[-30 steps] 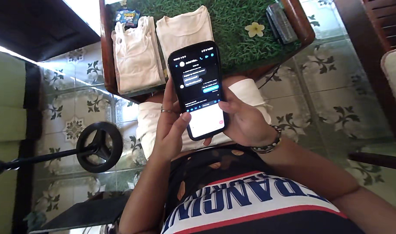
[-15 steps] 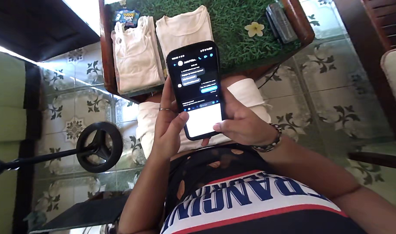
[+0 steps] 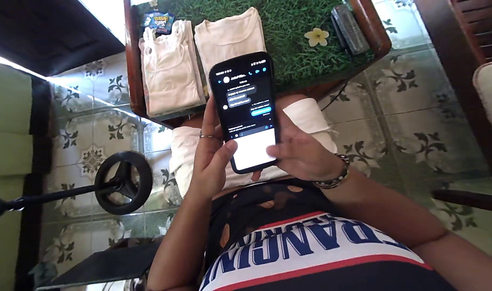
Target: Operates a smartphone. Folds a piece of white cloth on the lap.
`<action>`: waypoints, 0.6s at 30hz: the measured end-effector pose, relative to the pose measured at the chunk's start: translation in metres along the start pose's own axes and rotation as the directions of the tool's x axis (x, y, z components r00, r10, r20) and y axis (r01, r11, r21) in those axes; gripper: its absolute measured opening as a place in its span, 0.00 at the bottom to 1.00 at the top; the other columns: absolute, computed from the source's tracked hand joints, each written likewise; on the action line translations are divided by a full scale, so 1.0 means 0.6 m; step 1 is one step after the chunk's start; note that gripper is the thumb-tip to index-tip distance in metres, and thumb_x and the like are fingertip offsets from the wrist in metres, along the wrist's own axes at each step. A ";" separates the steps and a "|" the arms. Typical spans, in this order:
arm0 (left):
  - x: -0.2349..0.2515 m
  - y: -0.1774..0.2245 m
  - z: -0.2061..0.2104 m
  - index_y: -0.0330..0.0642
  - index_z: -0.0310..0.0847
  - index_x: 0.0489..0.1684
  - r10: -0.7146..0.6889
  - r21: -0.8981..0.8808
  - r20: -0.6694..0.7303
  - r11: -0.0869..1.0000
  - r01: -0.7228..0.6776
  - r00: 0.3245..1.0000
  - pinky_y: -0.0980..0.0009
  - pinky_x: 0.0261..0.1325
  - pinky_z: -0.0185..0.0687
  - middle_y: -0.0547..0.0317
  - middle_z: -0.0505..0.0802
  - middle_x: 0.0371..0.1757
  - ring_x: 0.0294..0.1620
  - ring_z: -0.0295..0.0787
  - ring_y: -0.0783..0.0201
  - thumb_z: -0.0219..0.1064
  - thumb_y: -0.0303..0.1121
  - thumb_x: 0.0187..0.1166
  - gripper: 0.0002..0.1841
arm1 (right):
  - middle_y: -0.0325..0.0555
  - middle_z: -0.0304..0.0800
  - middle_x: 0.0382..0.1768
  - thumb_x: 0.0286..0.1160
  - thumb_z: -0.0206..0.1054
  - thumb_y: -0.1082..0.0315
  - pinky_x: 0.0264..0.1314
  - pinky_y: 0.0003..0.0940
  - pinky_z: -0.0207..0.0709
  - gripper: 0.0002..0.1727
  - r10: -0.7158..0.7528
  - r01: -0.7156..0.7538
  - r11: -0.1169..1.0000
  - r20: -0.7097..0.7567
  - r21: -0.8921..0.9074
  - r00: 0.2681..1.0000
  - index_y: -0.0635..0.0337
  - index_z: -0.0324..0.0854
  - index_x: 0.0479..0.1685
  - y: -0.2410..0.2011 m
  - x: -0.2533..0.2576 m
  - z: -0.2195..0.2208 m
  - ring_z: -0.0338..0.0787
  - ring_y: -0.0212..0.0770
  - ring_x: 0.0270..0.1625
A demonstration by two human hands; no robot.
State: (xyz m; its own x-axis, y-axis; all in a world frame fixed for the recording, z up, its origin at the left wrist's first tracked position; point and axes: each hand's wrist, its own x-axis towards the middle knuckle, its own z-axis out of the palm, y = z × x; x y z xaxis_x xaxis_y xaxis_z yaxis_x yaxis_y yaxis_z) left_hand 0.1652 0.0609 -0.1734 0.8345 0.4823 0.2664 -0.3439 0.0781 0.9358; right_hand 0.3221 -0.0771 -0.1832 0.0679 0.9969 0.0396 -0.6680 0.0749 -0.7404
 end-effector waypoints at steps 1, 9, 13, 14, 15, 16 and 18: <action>0.000 0.000 0.000 0.52 0.39 0.95 0.003 -0.007 -0.005 1.000 -0.003 1.000 0.66 0.74 0.81 0.68 0.79 0.79 0.72 0.82 0.70 0.54 0.28 0.84 0.38 | 0.47 0.78 0.73 0.77 0.66 0.76 0.50 0.48 0.94 0.50 0.006 -0.004 0.999 0.046 -0.034 0.999 0.32 0.38 0.91 -0.001 -0.002 -0.003 0.91 0.53 0.62; -0.002 -0.002 0.000 0.51 0.40 0.95 0.012 -0.021 -0.022 1.000 -0.012 1.000 0.67 0.75 0.79 0.68 0.79 0.78 0.72 0.81 0.71 0.54 0.28 0.84 0.38 | 0.47 0.75 0.76 0.66 0.59 0.90 0.57 0.48 0.93 0.62 0.065 -0.053 0.989 0.081 -0.139 0.995 0.32 0.23 0.93 -0.005 -0.007 -0.002 0.91 0.52 0.65; -0.001 -0.001 0.001 0.53 0.41 0.94 0.000 -0.034 -0.026 0.999 -0.001 1.000 0.65 0.72 0.82 0.67 0.80 0.78 0.70 0.83 0.69 0.57 0.30 0.85 0.37 | 0.47 0.77 0.74 0.66 0.62 0.88 0.58 0.48 0.92 0.60 0.048 -0.034 0.991 0.101 -0.132 0.994 0.33 0.26 0.92 -0.004 -0.007 -0.004 0.91 0.52 0.64; -0.001 -0.001 0.001 0.53 0.41 0.94 0.002 -0.027 -0.024 1.000 -0.003 1.000 0.65 0.72 0.83 0.67 0.80 0.78 0.70 0.83 0.69 0.58 0.32 0.86 0.37 | 0.48 0.77 0.74 0.66 0.62 0.88 0.58 0.48 0.92 0.60 0.040 -0.025 0.991 0.109 -0.135 0.993 0.34 0.27 0.92 -0.003 -0.006 -0.005 0.90 0.53 0.65; -0.001 -0.002 0.001 0.53 0.41 0.94 0.005 -0.025 -0.024 1.000 -0.005 1.000 0.64 0.71 0.84 0.66 0.80 0.77 0.69 0.84 0.68 0.58 0.31 0.86 0.37 | 0.49 0.77 0.74 0.66 0.61 0.88 0.58 0.49 0.92 0.60 0.031 -0.016 0.991 0.114 -0.135 0.993 0.34 0.27 0.92 -0.003 -0.006 -0.005 0.90 0.53 0.65; -0.001 -0.001 0.002 0.53 0.40 0.94 0.007 -0.019 -0.025 1.000 -0.008 1.000 0.64 0.70 0.85 0.66 0.81 0.76 0.68 0.85 0.68 0.57 0.30 0.85 0.37 | 0.49 0.76 0.74 0.67 0.61 0.89 0.58 0.49 0.92 0.59 0.025 -0.009 0.991 0.118 -0.134 0.993 0.34 0.28 0.92 -0.003 -0.005 -0.005 0.90 0.54 0.65; 0.002 -0.001 0.005 0.54 0.40 0.94 0.016 0.016 -0.043 1.000 -0.015 0.999 0.65 0.69 0.85 0.67 0.83 0.74 0.67 0.86 0.68 0.57 0.27 0.84 0.38 | 0.49 0.76 0.75 0.66 0.61 0.89 0.58 0.50 0.92 0.60 0.019 -0.004 0.992 0.118 -0.125 0.993 0.34 0.27 0.92 -0.001 -0.004 -0.006 0.90 0.54 0.66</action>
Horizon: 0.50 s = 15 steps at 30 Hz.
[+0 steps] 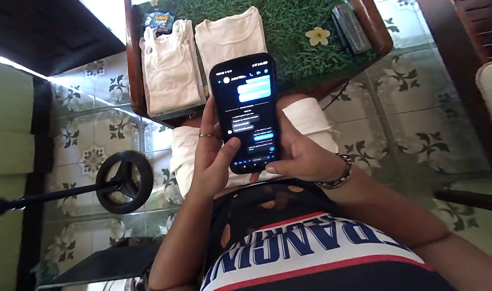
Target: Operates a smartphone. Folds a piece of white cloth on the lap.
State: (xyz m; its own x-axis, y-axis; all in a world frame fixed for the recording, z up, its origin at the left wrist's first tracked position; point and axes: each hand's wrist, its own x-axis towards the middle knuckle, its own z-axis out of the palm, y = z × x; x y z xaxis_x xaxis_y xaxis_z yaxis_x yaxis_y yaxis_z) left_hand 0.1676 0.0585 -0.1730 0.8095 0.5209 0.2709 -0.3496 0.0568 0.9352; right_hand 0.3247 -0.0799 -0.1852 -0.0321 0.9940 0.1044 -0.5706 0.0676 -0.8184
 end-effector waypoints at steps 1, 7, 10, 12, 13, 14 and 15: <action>0.002 0.001 0.003 0.55 0.39 0.94 0.008 0.026 -0.015 1.000 -0.008 1.000 0.64 0.70 0.84 0.66 0.82 0.74 0.68 0.85 0.68 0.57 0.26 0.83 0.39 | 0.49 0.76 0.75 0.66 0.60 0.89 0.58 0.49 0.92 0.60 0.000 0.000 1.000 -0.005 -0.003 1.000 0.34 0.27 0.92 0.001 0.000 0.000 0.90 0.54 0.66; 0.037 0.024 0.019 0.51 0.23 0.93 0.131 0.216 -0.167 0.972 -0.094 0.977 0.63 0.67 0.87 0.61 0.74 0.78 0.67 0.84 0.66 0.64 0.25 0.79 0.50 | 0.46 0.76 0.75 0.66 0.62 0.89 0.58 0.45 0.92 0.61 0.040 -0.042 0.998 -0.048 -0.050 0.998 0.32 0.28 0.94 0.007 -0.001 0.009 0.90 0.50 0.65; 0.057 0.037 0.025 0.48 0.20 0.93 0.177 0.298 -0.189 0.948 -0.115 0.966 0.66 0.60 0.91 0.55 0.65 0.84 0.65 0.86 0.65 0.68 0.24 0.76 0.54 | 0.47 0.77 0.75 0.67 0.61 0.89 0.58 0.43 0.92 0.60 0.052 -0.057 0.994 -0.051 -0.093 0.997 0.33 0.29 0.94 0.009 0.000 0.011 0.91 0.49 0.65; 0.067 0.038 0.026 0.48 0.21 0.94 0.196 0.366 -0.203 0.924 -0.111 0.959 0.69 0.53 0.93 0.53 0.62 0.85 0.61 0.88 0.66 0.71 0.23 0.73 0.57 | 0.48 0.76 0.76 0.66 0.60 0.89 0.59 0.43 0.92 0.60 0.062 -0.067 0.992 -0.052 -0.104 0.997 0.34 0.28 0.94 0.008 0.000 0.012 0.90 0.49 0.65; 0.070 0.037 0.024 0.46 0.22 0.94 0.208 0.387 -0.203 0.915 -0.116 0.957 0.70 0.52 0.94 0.51 0.62 0.85 0.60 0.88 0.66 0.71 0.21 0.71 0.57 | 0.48 0.75 0.76 0.67 0.60 0.89 0.59 0.44 0.92 0.60 0.062 -0.067 0.992 -0.051 -0.106 0.997 0.33 0.28 0.95 0.007 0.000 0.012 0.90 0.49 0.66; 0.071 0.035 0.021 0.46 0.23 0.94 0.210 0.396 -0.204 0.911 -0.115 0.956 0.70 0.51 0.94 0.50 0.61 0.85 0.59 0.89 0.66 0.71 0.20 0.70 0.57 | 0.47 0.76 0.76 0.67 0.61 0.88 0.59 0.44 0.92 0.60 0.059 -0.065 0.992 -0.054 -0.108 0.997 0.33 0.28 0.95 0.007 -0.001 0.012 0.90 0.49 0.66; 0.069 0.035 0.018 0.48 0.23 0.94 0.202 0.391 -0.207 0.914 -0.108 0.957 0.69 0.52 0.94 0.50 0.61 0.86 0.59 0.89 0.66 0.70 0.18 0.70 0.57 | 0.48 0.76 0.75 0.67 0.61 0.88 0.58 0.44 0.92 0.59 0.056 -0.062 0.992 -0.061 -0.105 0.997 0.34 0.29 0.94 0.006 -0.001 0.011 0.90 0.49 0.66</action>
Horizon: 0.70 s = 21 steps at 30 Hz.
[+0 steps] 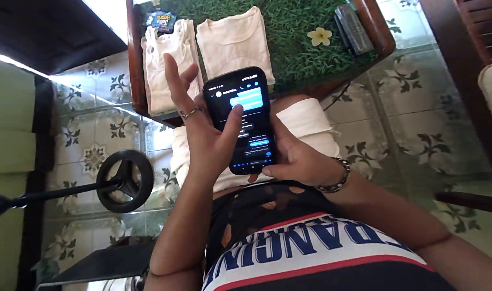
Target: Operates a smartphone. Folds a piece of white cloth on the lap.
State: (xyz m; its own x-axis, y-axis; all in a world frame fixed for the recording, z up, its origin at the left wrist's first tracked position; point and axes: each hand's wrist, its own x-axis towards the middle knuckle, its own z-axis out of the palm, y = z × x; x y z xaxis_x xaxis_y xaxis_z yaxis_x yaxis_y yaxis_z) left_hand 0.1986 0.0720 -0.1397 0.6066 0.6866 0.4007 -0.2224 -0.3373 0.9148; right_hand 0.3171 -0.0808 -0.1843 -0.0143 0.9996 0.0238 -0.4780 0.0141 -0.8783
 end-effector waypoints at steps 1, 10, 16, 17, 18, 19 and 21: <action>-0.002 -0.001 -0.005 0.51 0.22 0.94 -0.014 -0.003 0.000 1.000 0.014 1.000 0.68 0.53 0.94 0.53 0.61 0.86 0.60 0.89 0.65 0.68 0.18 0.70 0.57 | 0.48 0.76 0.75 0.67 0.61 0.88 0.57 0.45 0.92 0.59 0.000 0.000 1.000 -0.006 0.006 1.000 0.34 0.30 0.94 0.000 0.000 -0.001 0.90 0.50 0.65; -0.034 -0.035 -0.040 0.51 0.32 0.93 -0.029 -0.156 -0.137 0.988 0.007 0.990 0.59 0.65 0.87 0.63 0.70 0.83 0.66 0.86 0.61 0.60 0.23 0.76 0.46 | 0.50 0.78 0.74 0.69 0.54 0.88 0.55 0.49 0.93 0.54 -0.026 0.026 0.995 -0.005 0.094 1.000 0.37 0.31 0.93 0.000 -0.001 -0.008 0.90 0.53 0.64; -0.049 -0.036 -0.030 0.46 0.55 0.89 -0.081 -0.272 0.082 0.957 0.100 0.993 0.64 0.70 0.83 0.66 0.86 0.68 0.65 0.86 0.68 0.52 0.32 0.90 0.27 | 0.50 0.75 0.76 0.70 0.53 0.87 0.53 0.50 0.93 0.53 -0.062 0.061 0.990 0.001 0.128 0.998 0.39 0.31 0.93 -0.004 -0.001 -0.005 0.90 0.53 0.65; -0.051 -0.035 -0.027 0.45 0.56 0.89 -0.090 -0.278 0.097 0.954 0.114 0.991 0.64 0.70 0.84 0.66 0.87 0.67 0.65 0.86 0.68 0.51 0.33 0.91 0.26 | 0.50 0.75 0.76 0.70 0.53 0.87 0.53 0.51 0.93 0.53 -0.064 0.064 0.989 0.000 0.135 0.998 0.39 0.31 0.93 -0.005 0.000 -0.004 0.89 0.54 0.65; -0.053 -0.033 -0.026 0.44 0.56 0.89 -0.096 -0.289 0.113 0.949 0.125 0.989 0.64 0.70 0.84 0.65 0.87 0.68 0.65 0.87 0.68 0.50 0.34 0.92 0.26 | 0.50 0.75 0.76 0.70 0.52 0.87 0.53 0.51 0.93 0.52 -0.067 0.066 0.988 0.004 0.137 0.998 0.39 0.30 0.93 -0.006 0.000 -0.004 0.89 0.54 0.66; -0.054 -0.032 -0.025 0.43 0.55 0.90 -0.096 -0.297 0.131 0.946 0.131 0.987 0.64 0.71 0.83 0.64 0.87 0.69 0.66 0.86 0.68 0.49 0.35 0.92 0.27 | 0.50 0.74 0.76 0.70 0.52 0.87 0.53 0.51 0.93 0.52 -0.070 0.068 0.988 0.005 0.140 0.998 0.39 0.30 0.93 -0.006 0.001 -0.004 0.89 0.54 0.66; -0.054 -0.030 -0.024 0.44 0.53 0.91 -0.095 -0.311 0.145 0.941 0.136 0.985 0.64 0.71 0.83 0.64 0.87 0.69 0.65 0.87 0.68 0.49 0.35 0.92 0.27 | 0.51 0.74 0.76 0.71 0.51 0.87 0.53 0.52 0.93 0.52 -0.068 0.068 0.987 -0.003 0.143 0.998 0.39 0.30 0.93 -0.007 0.001 -0.004 0.89 0.55 0.66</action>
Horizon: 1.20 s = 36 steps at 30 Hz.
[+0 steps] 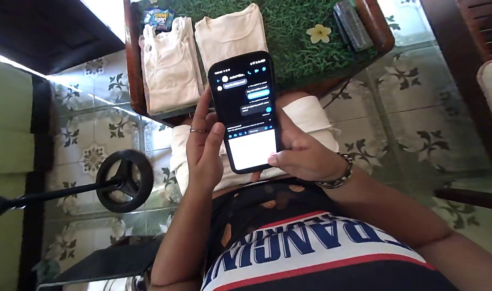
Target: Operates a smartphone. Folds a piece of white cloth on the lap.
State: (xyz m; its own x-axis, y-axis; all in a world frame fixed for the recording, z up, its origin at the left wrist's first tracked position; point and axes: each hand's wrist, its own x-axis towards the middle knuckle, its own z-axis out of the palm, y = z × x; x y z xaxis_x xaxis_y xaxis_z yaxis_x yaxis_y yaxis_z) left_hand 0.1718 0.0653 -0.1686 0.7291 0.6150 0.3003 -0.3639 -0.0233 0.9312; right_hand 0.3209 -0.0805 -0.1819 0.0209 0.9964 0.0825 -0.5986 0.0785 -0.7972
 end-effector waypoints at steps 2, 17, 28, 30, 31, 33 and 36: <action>0.000 0.001 0.000 0.44 0.53 0.91 0.003 -0.007 0.005 1.000 -0.003 1.000 0.64 0.71 0.84 0.63 0.88 0.69 0.65 0.88 0.67 0.48 0.34 0.92 0.27 | 0.51 0.75 0.76 0.71 0.51 0.88 0.52 0.51 0.93 0.51 0.000 0.000 1.000 -0.010 -0.004 1.000 0.39 0.31 0.93 0.000 0.000 0.001 0.89 0.55 0.65; -0.001 0.002 0.002 0.44 0.50 0.92 0.010 0.017 0.049 1.000 -0.011 0.999 0.64 0.72 0.83 0.63 0.86 0.71 0.67 0.86 0.68 0.49 0.30 0.90 0.29 | 0.51 0.84 0.68 0.95 0.43 0.58 0.38 0.45 0.94 0.25 0.040 -0.013 0.991 -0.203 0.132 0.978 0.33 0.54 0.88 0.001 0.009 0.006 0.94 0.53 0.57; -0.001 0.007 -0.002 0.43 0.53 0.91 -0.011 0.026 0.009 1.000 0.010 1.000 0.64 0.71 0.84 0.64 0.87 0.69 0.65 0.87 0.69 0.50 0.37 0.92 0.28 | 0.48 0.75 0.76 0.69 0.60 0.89 0.58 0.49 0.92 0.60 0.056 -0.057 0.998 0.069 0.013 0.996 0.32 0.25 0.93 -0.007 -0.004 -0.008 0.90 0.54 0.65; 0.000 0.007 -0.002 0.43 0.53 0.91 -0.004 0.008 0.012 1.000 0.004 1.000 0.64 0.71 0.83 0.64 0.88 0.69 0.65 0.87 0.69 0.50 0.36 0.92 0.28 | 0.47 0.75 0.75 0.68 0.61 0.88 0.58 0.48 0.92 0.60 0.054 -0.055 0.998 0.075 0.012 0.996 0.32 0.26 0.92 -0.008 -0.004 -0.007 0.91 0.53 0.64; 0.000 0.008 -0.002 0.43 0.53 0.91 -0.003 0.001 0.014 1.000 0.003 1.000 0.64 0.71 0.83 0.63 0.88 0.69 0.65 0.87 0.68 0.50 0.35 0.92 0.28 | 0.47 0.75 0.75 0.68 0.62 0.88 0.58 0.49 0.92 0.60 0.053 -0.053 0.999 0.080 0.010 0.995 0.31 0.26 0.92 -0.008 -0.005 -0.007 0.90 0.53 0.65; 0.000 0.008 -0.002 0.43 0.54 0.91 -0.005 -0.006 0.014 1.000 0.005 1.000 0.64 0.71 0.84 0.63 0.87 0.69 0.65 0.87 0.68 0.50 0.35 0.91 0.28 | 0.48 0.76 0.75 0.69 0.62 0.88 0.60 0.49 0.91 0.59 0.050 -0.052 0.999 0.090 0.014 0.995 0.32 0.27 0.92 -0.008 -0.004 -0.006 0.90 0.54 0.66; 0.000 0.007 -0.004 0.43 0.55 0.91 -0.005 -0.016 0.009 1.000 0.005 1.000 0.64 0.70 0.84 0.62 0.88 0.68 0.64 0.88 0.68 0.50 0.35 0.91 0.28 | 0.49 0.76 0.74 0.70 0.61 0.88 0.59 0.50 0.91 0.57 0.046 -0.049 0.998 0.098 0.026 0.994 0.31 0.31 0.91 -0.009 -0.003 -0.005 0.89 0.55 0.67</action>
State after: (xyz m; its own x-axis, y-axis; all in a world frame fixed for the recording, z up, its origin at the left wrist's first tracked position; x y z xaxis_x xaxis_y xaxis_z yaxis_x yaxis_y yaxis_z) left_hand 0.1690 0.0669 -0.1653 0.7361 0.6078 0.2978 -0.3695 -0.0078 0.9292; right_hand 0.3265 -0.0826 -0.1795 -0.0857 0.9909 0.1041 -0.6192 0.0289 -0.7847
